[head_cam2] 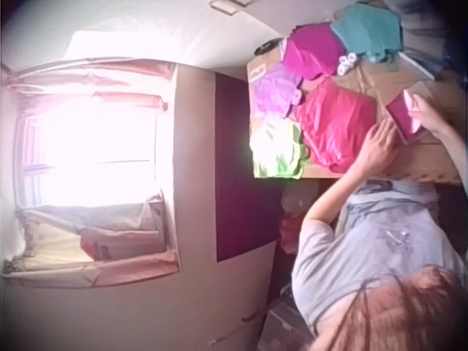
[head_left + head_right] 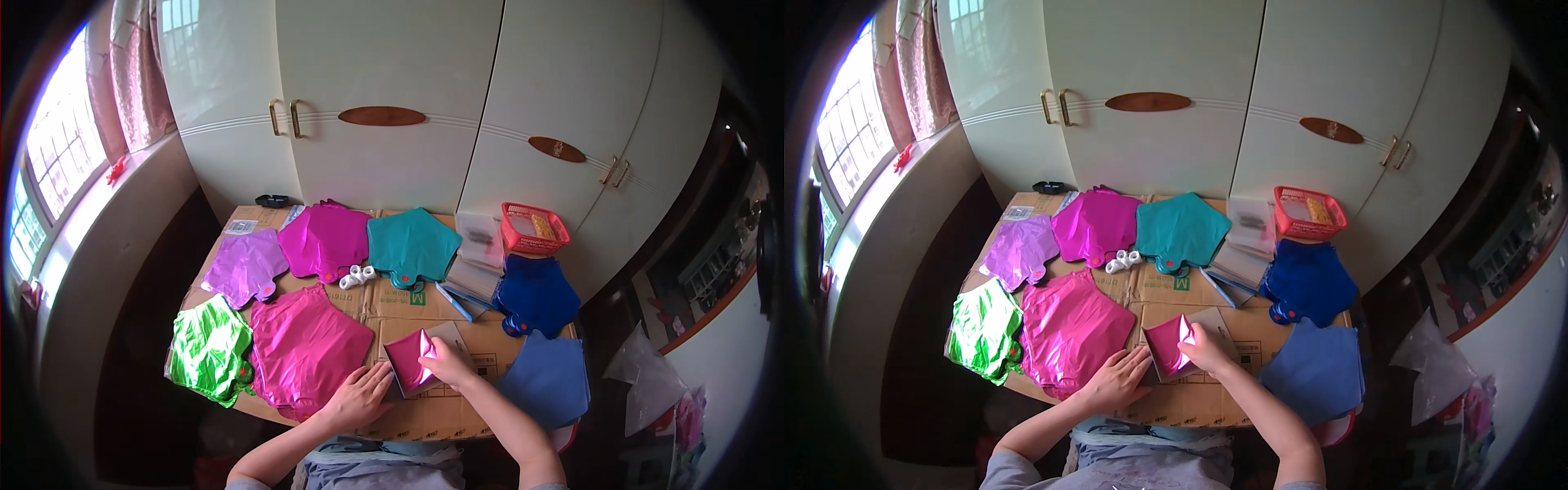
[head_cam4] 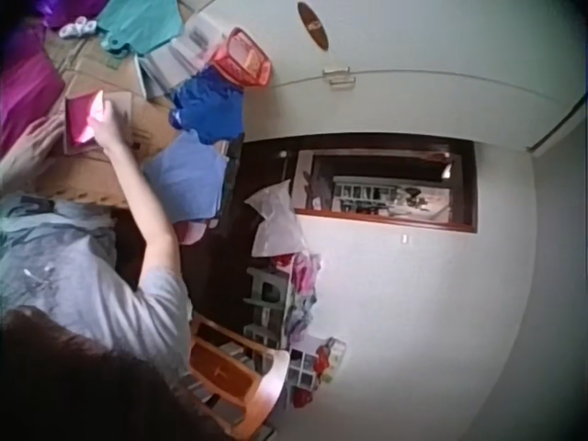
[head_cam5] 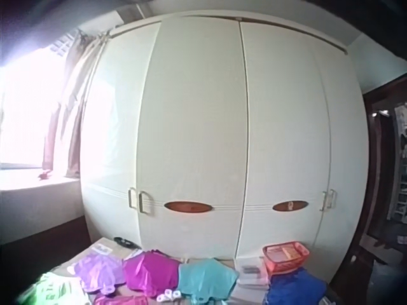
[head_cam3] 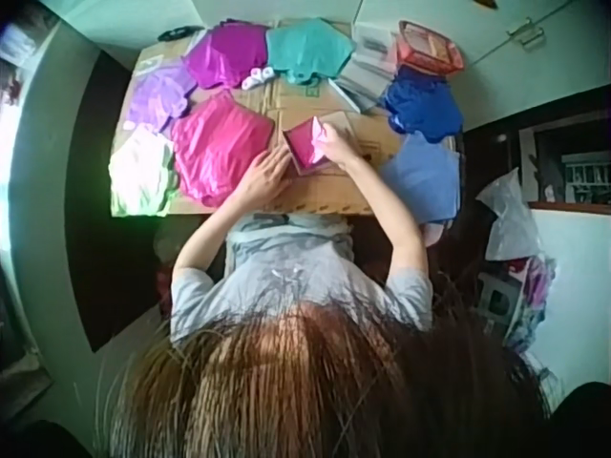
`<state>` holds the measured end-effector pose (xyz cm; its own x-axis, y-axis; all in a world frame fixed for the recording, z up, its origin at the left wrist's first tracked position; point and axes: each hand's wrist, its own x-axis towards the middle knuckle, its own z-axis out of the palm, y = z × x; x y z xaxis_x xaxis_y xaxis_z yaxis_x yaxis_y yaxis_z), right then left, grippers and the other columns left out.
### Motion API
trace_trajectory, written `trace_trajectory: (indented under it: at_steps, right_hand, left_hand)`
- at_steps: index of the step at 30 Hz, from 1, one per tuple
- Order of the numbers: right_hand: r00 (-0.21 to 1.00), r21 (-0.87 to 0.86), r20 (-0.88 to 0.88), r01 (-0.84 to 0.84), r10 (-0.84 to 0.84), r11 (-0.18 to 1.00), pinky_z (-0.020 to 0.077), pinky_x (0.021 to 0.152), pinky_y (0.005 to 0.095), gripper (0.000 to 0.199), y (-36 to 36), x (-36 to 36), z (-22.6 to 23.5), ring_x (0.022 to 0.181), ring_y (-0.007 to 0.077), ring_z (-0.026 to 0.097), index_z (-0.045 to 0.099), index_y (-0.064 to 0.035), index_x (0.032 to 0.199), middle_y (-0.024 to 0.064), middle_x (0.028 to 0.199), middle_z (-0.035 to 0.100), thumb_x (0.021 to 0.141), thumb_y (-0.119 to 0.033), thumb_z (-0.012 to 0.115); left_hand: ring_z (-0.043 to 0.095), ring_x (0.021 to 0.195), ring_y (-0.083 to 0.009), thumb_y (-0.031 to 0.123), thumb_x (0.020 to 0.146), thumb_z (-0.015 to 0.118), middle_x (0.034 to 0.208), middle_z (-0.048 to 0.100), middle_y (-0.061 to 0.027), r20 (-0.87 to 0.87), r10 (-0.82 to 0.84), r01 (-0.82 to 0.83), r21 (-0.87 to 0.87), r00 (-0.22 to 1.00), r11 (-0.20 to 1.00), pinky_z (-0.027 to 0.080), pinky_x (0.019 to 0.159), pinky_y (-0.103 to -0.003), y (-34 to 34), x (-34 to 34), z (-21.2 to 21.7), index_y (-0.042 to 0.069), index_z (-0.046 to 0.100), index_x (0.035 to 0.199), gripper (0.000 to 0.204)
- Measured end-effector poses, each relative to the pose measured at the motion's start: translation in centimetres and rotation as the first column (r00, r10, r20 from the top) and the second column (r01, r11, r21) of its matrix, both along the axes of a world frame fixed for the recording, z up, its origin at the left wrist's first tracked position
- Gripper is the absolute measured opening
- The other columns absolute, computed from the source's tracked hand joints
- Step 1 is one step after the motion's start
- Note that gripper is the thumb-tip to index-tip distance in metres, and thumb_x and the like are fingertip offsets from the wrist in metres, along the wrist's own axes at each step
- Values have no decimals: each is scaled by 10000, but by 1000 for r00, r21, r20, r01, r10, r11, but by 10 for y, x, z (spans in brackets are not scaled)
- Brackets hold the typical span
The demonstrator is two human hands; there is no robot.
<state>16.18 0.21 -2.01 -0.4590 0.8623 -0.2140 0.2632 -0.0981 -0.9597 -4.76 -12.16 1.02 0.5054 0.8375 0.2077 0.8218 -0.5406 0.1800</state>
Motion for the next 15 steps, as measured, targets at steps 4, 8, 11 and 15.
trace_trajectory:
  at_steps: [4, 8, 11, 15]
  right_hand:
    - [999, 121, 44, -16, 11, 993, 455, 895, 341, 429, -7, 2, -3, 1035, 202, 555, 439, 28, 1214, 144, 1113, 563, 822, -20, 605]
    - [998, 283, 56, -13, -3, 959, 387, 1004, 360, 655, -13, 4, -16, 1191, 250, 474, 272, 11, 1381, 187, 1292, 463, 803, 9, 579]
    - [995, 228, 82, -69, 51, 971, 352, 1041, 366, 746, -11, 9, -16, 1254, 267, 427, 191, -9, 1435, 203, 1367, 403, 789, 27, 562]
    - [985, 178, 151, -106, 79, 978, 377, 1019, 388, 755, -13, 11, 2, 1234, 306, 465, 187, -11, 1437, 243, 1341, 435, 780, 2, 558]
  left_hand:
    - [339, 1358, -289, 425, 893, 542, 1428, 374, -218, -36, -8, 6, -31, 999, 999, 268, 1089, -442, 1, 2, 2, -54, 377, 1347, 680]
    - [334, 1358, -292, 469, 892, 528, 1430, 369, -215, -44, -26, 25, -32, 999, 999, 265, 1086, -455, 3, 3, 2, -43, 367, 1360, 712]
    - [341, 1351, -302, 493, 886, 525, 1422, 378, -208, -81, -43, 42, -9, 996, 999, 270, 1078, -468, 4, 4, 6, -22, 370, 1369, 723]
    - [342, 1345, -311, 526, 869, 532, 1417, 377, -201, -134, -54, 55, 2, 990, 998, 277, 1071, -481, 7, 7, 8, 6, 384, 1371, 737]
